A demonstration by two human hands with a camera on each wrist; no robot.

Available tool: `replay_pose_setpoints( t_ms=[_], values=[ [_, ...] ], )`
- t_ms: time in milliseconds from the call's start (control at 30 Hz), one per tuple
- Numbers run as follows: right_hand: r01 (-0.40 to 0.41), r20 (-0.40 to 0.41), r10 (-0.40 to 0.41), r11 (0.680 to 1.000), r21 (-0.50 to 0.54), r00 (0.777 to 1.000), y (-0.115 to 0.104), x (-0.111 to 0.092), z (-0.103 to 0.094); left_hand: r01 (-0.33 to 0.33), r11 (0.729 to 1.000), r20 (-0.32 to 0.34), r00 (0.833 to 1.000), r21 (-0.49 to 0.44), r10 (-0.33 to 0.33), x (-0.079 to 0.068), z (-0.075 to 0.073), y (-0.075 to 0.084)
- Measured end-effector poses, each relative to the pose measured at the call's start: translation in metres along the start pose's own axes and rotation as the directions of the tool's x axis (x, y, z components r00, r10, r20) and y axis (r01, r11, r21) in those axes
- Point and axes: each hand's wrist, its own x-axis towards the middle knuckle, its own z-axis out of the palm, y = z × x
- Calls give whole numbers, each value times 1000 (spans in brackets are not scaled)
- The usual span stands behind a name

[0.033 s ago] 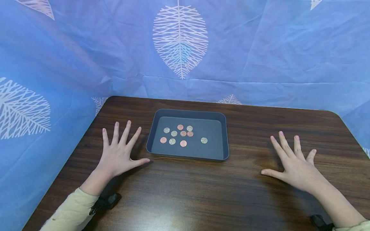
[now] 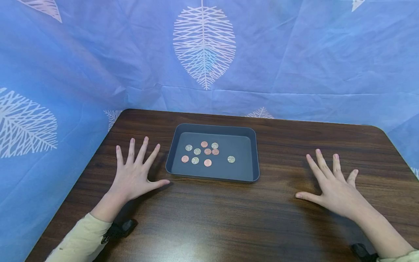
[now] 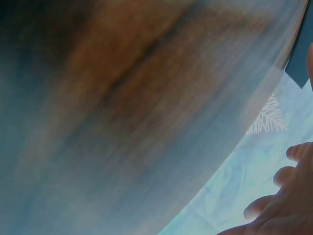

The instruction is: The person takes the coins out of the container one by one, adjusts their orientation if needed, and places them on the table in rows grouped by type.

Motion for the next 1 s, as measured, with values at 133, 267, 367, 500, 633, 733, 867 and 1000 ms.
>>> replay_pose_setpoints(
  t_ms=[133, 267, 367, 500, 633, 733, 867, 1000],
  values=[
    [0, 9, 0, 1000, 7, 1000, 0, -1, 0, 3, 1000, 10, 1000, -4, -3, -1, -1, 0],
    [9, 10, -9, 1000, 17, 1000, -1, -1, 0, 5, 1000, -4, 1000, -5, -5, -2, -4, 2],
    [26, -4, -26, 999, 23, 1000, -3, -1, 0, 10, 1000, -26, 1000, -20, -11, -2, -9, 5],
    [56, -38, -54, 997, 48, 998, -6, 0, -1, 31, 996, -22, 999, -80, -33, -5, -13, 10],
    [116, -89, -108, 990, 86, 990, -12, 4, -2, 59, 984, -25, 998, -170, -64, -9, -14, 16],
    [171, -135, -154, 978, 123, 979, -18, 8, -5, 83, 964, -35, 995, -254, -95, -13, -13, 21],
    [234, -187, -202, 958, 168, 961, -28, 15, -8, 117, 935, -47, 989, -334, -140, -17, -10, 27],
    [286, -227, -244, 943, 173, 943, -38, 24, -9, 139, 919, -67, 982, -369, -176, -22, -4, 32]
  ],
)
